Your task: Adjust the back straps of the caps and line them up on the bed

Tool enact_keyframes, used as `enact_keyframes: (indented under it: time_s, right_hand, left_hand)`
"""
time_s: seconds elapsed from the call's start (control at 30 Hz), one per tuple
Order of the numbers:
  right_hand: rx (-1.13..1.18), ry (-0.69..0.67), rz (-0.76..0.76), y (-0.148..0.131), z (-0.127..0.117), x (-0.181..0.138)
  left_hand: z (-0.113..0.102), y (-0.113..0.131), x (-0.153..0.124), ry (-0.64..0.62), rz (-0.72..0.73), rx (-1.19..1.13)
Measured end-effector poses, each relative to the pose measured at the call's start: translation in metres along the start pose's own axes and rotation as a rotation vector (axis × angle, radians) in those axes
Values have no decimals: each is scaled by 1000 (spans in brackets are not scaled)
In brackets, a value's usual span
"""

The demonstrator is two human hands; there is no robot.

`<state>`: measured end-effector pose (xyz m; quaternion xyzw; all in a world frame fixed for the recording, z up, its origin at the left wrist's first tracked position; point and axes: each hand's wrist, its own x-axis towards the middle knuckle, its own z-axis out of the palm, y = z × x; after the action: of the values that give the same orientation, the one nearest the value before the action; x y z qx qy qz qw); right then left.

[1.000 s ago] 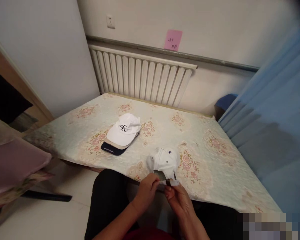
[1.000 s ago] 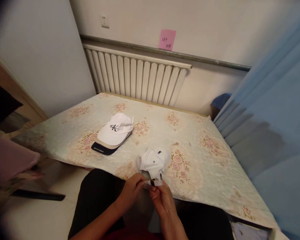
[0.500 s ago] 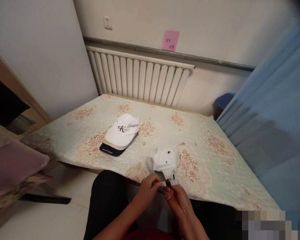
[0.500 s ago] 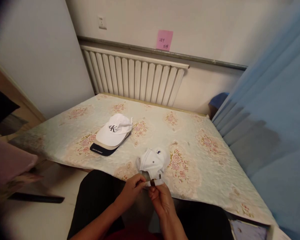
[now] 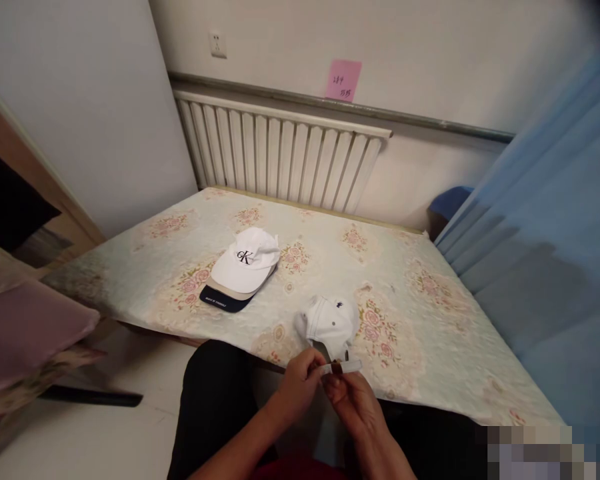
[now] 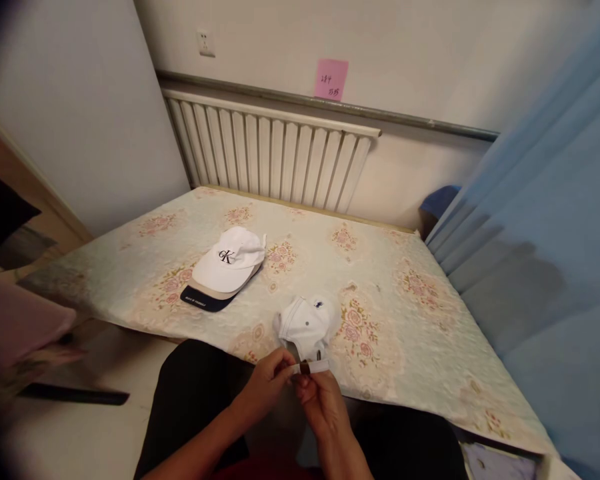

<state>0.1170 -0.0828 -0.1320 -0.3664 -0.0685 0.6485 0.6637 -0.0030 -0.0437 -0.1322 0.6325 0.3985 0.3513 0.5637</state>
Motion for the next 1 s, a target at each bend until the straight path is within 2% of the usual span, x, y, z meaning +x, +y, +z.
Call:
enact_keyframes:
  time_s: [0.4, 0.7, 1.0]
  right_hand:
    - [-45, -26, -4, 1, 5, -3]
    - [-203, -7, -64, 7, -2, 2]
    - [-250, 19, -107, 14, -7, 5]
  left_hand:
    - [1, -5, 6, -36, -30, -148]
    - [1, -1, 1, -32, 15, -85]
    - [0, 6, 0, -11, -1, -15]
